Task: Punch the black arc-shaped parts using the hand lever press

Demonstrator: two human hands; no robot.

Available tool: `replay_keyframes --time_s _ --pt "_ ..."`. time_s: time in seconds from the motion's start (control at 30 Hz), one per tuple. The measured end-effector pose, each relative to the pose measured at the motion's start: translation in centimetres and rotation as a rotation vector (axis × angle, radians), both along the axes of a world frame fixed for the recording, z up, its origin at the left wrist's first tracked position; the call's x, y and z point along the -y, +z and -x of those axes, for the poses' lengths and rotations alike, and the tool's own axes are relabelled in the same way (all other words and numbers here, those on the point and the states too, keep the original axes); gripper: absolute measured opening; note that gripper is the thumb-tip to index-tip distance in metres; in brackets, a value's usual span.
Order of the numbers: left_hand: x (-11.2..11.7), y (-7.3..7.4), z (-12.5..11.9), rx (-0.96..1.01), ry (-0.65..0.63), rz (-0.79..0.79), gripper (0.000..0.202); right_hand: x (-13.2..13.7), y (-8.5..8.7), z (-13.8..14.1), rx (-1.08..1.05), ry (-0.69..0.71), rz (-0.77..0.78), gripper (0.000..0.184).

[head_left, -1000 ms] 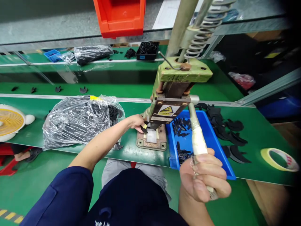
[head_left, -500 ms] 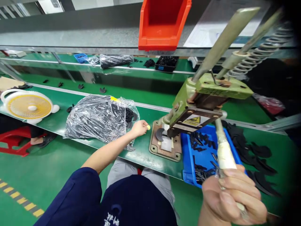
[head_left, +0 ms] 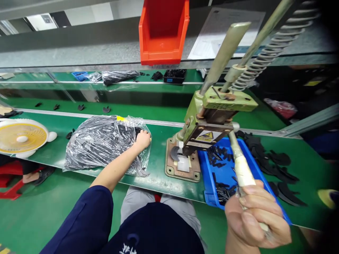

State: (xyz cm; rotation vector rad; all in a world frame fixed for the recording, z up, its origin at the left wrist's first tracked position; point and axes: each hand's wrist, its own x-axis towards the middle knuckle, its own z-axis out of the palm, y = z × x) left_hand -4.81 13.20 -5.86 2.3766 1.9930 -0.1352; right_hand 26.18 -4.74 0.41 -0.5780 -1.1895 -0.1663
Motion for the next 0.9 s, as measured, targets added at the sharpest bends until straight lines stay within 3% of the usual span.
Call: replay_keyframes --time_s 0.2,0.33,0.43,0.5,0.6,0.9 --pt "1.0 0.1 -0.6 -0.081 -0.126 0.040 0.028 -0.1 0.2 0.3 -0.008 -0.019 0.003 0.027" --pt "3.6 -0.1 -0.4 -0.053 -0.229 0.047 0.023 -0.1 0.0 0.2 0.005 -0.029 -0.001 0.025" --pt "5.9 -0.3 0.0 0.087 -0.302 0.031 0.024 0.1 -0.1 0.2 0.004 -0.012 0.012 0.024" --pt "6.9 -0.5 0.2 0.158 -0.271 -0.021 0.029 0.2 -0.1 0.2 -0.016 0.008 0.022 0.025" --pt "7.5 -0.5 0.0 0.129 -0.122 -0.076 0.033 0.2 -0.1 0.4 -0.081 0.019 0.028 0.029" --pt "5.0 1.2 -3.1 -0.037 -0.004 0.201 0.025 0.7 -0.7 -0.1 -0.092 0.018 0.072 0.024"
